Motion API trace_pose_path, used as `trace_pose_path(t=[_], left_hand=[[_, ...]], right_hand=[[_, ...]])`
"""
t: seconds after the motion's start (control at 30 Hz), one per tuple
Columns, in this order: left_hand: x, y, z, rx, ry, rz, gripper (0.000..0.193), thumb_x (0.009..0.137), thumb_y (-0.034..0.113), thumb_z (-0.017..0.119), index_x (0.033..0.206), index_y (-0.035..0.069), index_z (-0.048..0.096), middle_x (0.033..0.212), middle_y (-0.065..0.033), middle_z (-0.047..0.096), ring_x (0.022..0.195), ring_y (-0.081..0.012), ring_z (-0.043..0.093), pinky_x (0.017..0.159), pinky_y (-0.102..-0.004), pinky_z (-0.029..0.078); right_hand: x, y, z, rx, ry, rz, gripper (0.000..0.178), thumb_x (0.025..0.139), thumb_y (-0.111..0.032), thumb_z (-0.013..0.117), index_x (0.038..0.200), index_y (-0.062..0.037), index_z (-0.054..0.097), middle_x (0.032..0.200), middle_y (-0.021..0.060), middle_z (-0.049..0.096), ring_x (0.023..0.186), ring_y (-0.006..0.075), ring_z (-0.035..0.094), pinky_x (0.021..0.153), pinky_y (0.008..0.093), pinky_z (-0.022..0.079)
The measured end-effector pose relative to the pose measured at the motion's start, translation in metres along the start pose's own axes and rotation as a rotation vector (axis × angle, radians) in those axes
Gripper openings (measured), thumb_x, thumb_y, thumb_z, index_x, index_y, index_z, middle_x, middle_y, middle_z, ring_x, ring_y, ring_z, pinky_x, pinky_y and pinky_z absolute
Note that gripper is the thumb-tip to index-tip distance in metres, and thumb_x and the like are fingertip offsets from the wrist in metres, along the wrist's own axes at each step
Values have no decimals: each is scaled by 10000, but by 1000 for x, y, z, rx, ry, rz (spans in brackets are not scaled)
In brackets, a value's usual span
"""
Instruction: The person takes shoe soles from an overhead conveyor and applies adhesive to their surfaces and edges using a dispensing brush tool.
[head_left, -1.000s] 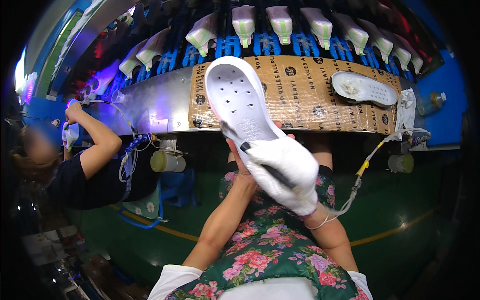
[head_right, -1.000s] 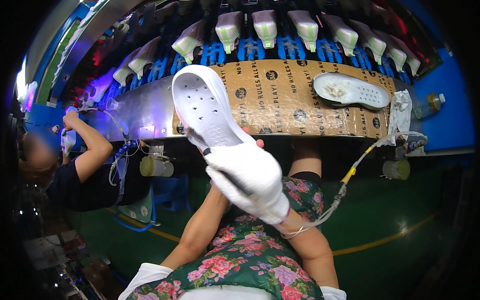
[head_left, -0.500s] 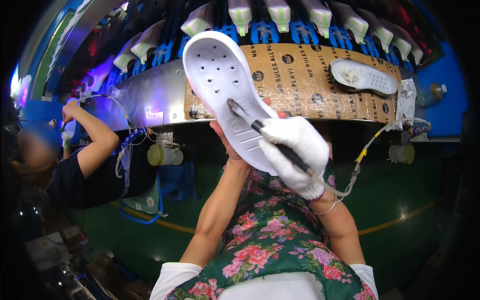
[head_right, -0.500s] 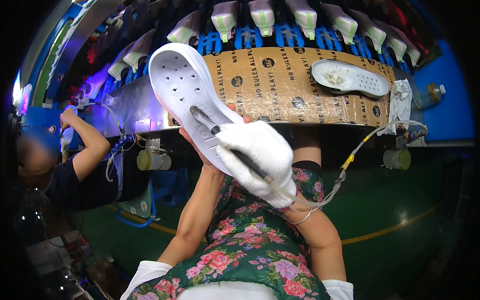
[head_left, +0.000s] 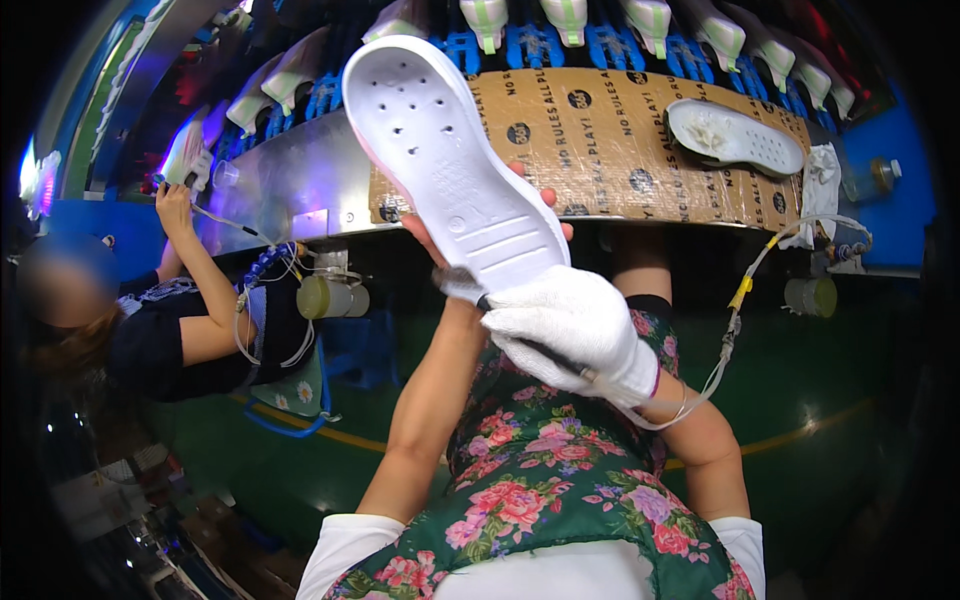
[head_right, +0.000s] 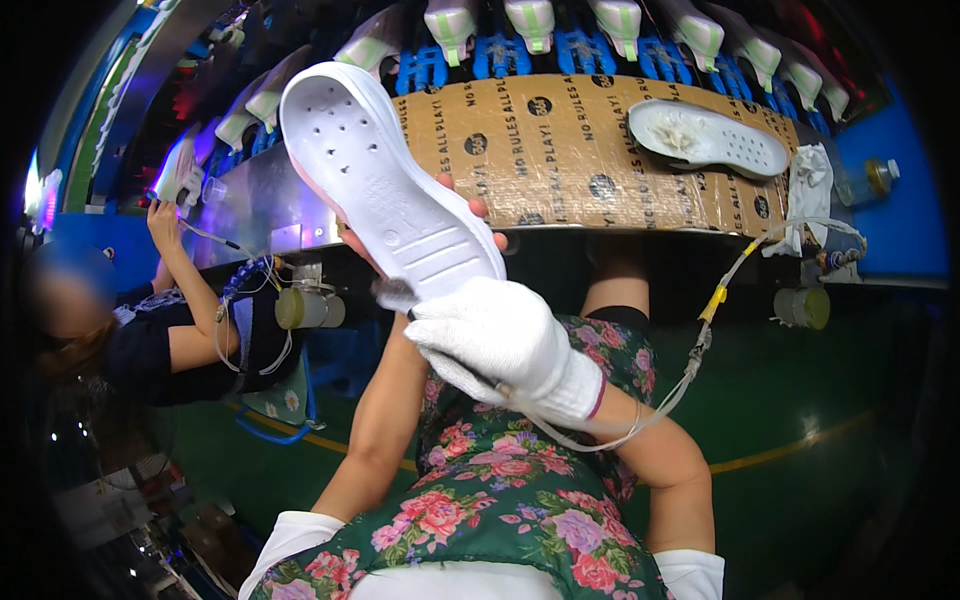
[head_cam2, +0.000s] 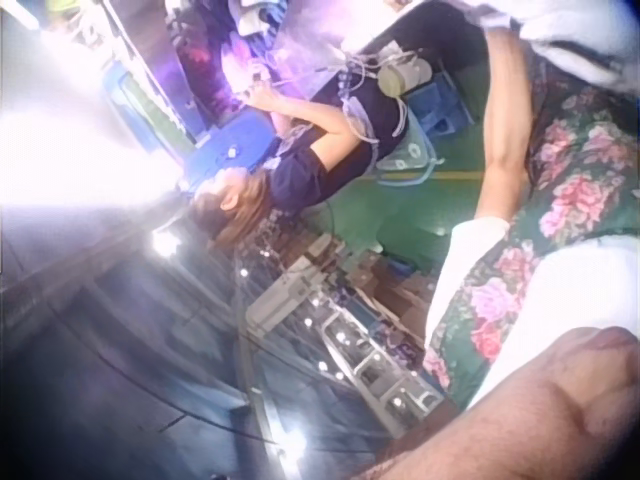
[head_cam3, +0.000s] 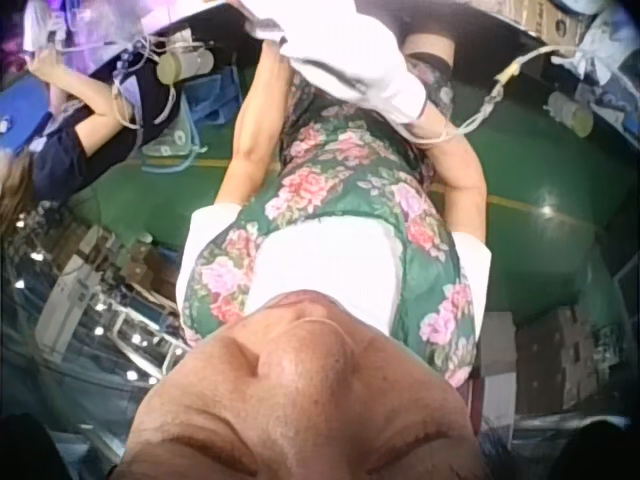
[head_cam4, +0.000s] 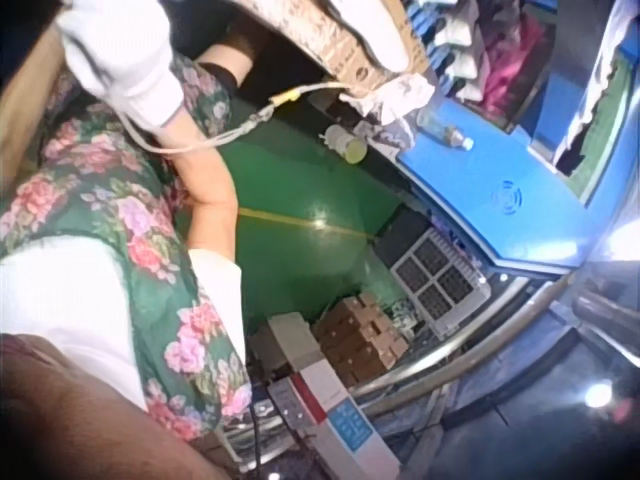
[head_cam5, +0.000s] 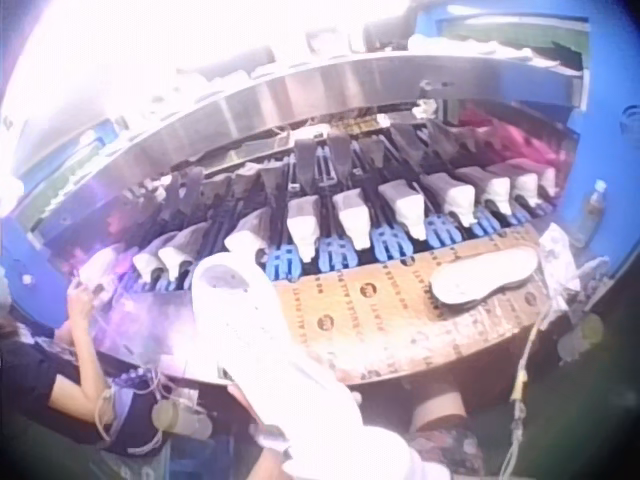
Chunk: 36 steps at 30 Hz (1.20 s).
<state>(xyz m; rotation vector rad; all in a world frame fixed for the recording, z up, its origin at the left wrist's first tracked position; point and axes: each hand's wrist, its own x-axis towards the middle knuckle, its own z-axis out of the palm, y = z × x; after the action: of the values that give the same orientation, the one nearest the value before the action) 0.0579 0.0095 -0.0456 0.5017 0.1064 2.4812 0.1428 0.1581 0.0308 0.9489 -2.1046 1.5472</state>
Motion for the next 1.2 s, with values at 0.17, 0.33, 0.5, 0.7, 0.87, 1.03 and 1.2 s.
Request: trace_pose_path(t=[0.17, 0.33, 0.5, 0.7, 0.87, 1.03, 1.2], left_hand=[[2, -2, 13, -33, 99, 122, 1187, 766, 844, 651, 1634, 165, 211, 1622, -162, 346, 1323, -562, 478, 964, -764, 485], [5, 1, 10, -74, 56, 89, 1154, 781, 785, 706, 1642, 198, 212, 1635, -142, 319, 1325, -561, 451, 980, -746, 486], [2, 2, 16, -73, 56, -23, 1208, 734, 781, 757, 1596, 93, 262, 1487, -182, 441, 1171, -495, 537, 966, -632, 526], [13, 20, 3, -98, -16, -181, 1242, 718, 823, 721, 1517, -53, 352, 1357, -169, 518, 1052, -382, 546, 912, -516, 481], [29, 25, 22, -53, -73, -226, 1161, 701, 777, 782, 1520, 50, 396, 1312, -216, 494, 1001, -401, 497, 815, -450, 462], [36, 39, 22, 72, -140, -353, 1132, 729, 773, 756, 1517, 41, 402, 1333, -189, 488, 963, -390, 522, 803, -414, 407], [26, 33, 30, 46, 24, -365, 1065, 815, 818, 552, 1444, -40, 496, 1240, -326, 585, 923, -438, 664, 744, -492, 567]], right_hand=[[10, 6, -24, -24, 150, 120, 318, 765, 5, 821, 1066, -69, 749, 1016, 122, 760, 876, 296, 734, 757, 369, 567], [-1, -11, -7, -31, -59, 65, 339, 737, 3, 842, 1056, -78, 763, 979, 122, 751, 874, 292, 732, 778, 365, 570], [2, -4, -23, 149, 130, 292, 212, 809, -15, 809, 1012, -31, 749, 996, 130, 751, 887, 255, 730, 804, 358, 571], [-5, -16, -14, 232, -53, 182, 235, 783, -38, 832, 1005, -63, 759, 973, 95, 747, 864, 266, 724, 776, 366, 577], [-4, -3, -21, 7, 6, 113, 245, 796, -26, 820, 1030, -58, 758, 993, 108, 752, 865, 269, 724, 759, 364, 575], [-10, -17, -16, 225, -25, 214, 215, 776, -21, 832, 978, -28, 761, 991, 137, 768, 869, 274, 731, 796, 371, 573], [-2, -16, -23, -23, 80, 173, 264, 786, -21, 816, 1043, -49, 765, 1017, 112, 764, 858, 276, 724, 766, 373, 573]])
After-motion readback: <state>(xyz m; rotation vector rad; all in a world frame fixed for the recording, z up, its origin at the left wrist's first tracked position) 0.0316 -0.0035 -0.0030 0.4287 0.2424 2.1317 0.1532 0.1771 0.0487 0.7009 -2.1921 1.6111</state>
